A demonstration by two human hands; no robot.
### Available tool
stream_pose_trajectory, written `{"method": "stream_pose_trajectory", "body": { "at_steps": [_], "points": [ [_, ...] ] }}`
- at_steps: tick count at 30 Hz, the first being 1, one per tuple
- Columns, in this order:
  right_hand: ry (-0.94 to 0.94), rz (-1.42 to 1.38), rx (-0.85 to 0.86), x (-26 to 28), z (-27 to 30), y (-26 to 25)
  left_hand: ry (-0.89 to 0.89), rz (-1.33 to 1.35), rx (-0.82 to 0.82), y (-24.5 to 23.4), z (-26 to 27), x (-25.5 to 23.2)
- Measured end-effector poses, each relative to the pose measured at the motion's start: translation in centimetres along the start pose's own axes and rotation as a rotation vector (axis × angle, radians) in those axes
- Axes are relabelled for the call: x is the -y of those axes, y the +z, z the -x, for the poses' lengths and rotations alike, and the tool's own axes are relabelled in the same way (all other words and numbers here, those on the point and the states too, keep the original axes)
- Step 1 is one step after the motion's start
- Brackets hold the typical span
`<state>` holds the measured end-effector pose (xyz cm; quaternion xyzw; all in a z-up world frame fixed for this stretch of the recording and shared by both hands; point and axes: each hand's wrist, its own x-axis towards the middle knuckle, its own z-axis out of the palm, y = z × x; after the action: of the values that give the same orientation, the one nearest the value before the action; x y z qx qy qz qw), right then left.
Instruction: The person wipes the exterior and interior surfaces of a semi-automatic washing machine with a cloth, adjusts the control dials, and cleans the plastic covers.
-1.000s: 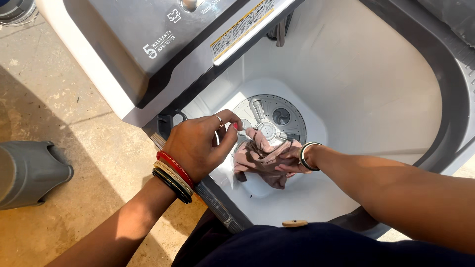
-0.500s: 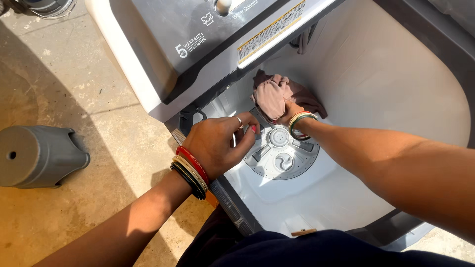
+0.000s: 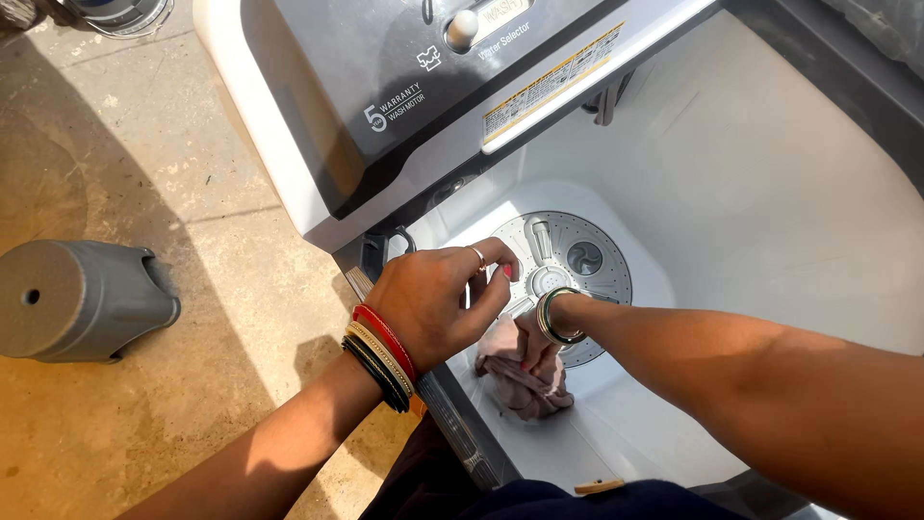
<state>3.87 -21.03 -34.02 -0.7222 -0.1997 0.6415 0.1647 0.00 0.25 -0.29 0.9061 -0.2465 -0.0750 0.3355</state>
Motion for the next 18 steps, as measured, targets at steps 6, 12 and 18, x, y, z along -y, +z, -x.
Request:
{"method": "stream_pose_trajectory", "body": {
  "at_steps": [6,12,18],
  "points": [
    [-0.467,-1.776,-0.778,-3.1,4.4,-11.1,0.080,0.016,-0.057,0.5,0.5,0.5],
    [-0.123,-1.312,-1.069,-8.8,10.1,-14.0,0.018,0.000,-0.033,0.0,0.2,0.3],
    [0.241,-0.192,-0.367,-9.8,9.8,-7.1,0.042,-0.034,0.002,-0.1,-0.3,-0.2]
  ]
}}
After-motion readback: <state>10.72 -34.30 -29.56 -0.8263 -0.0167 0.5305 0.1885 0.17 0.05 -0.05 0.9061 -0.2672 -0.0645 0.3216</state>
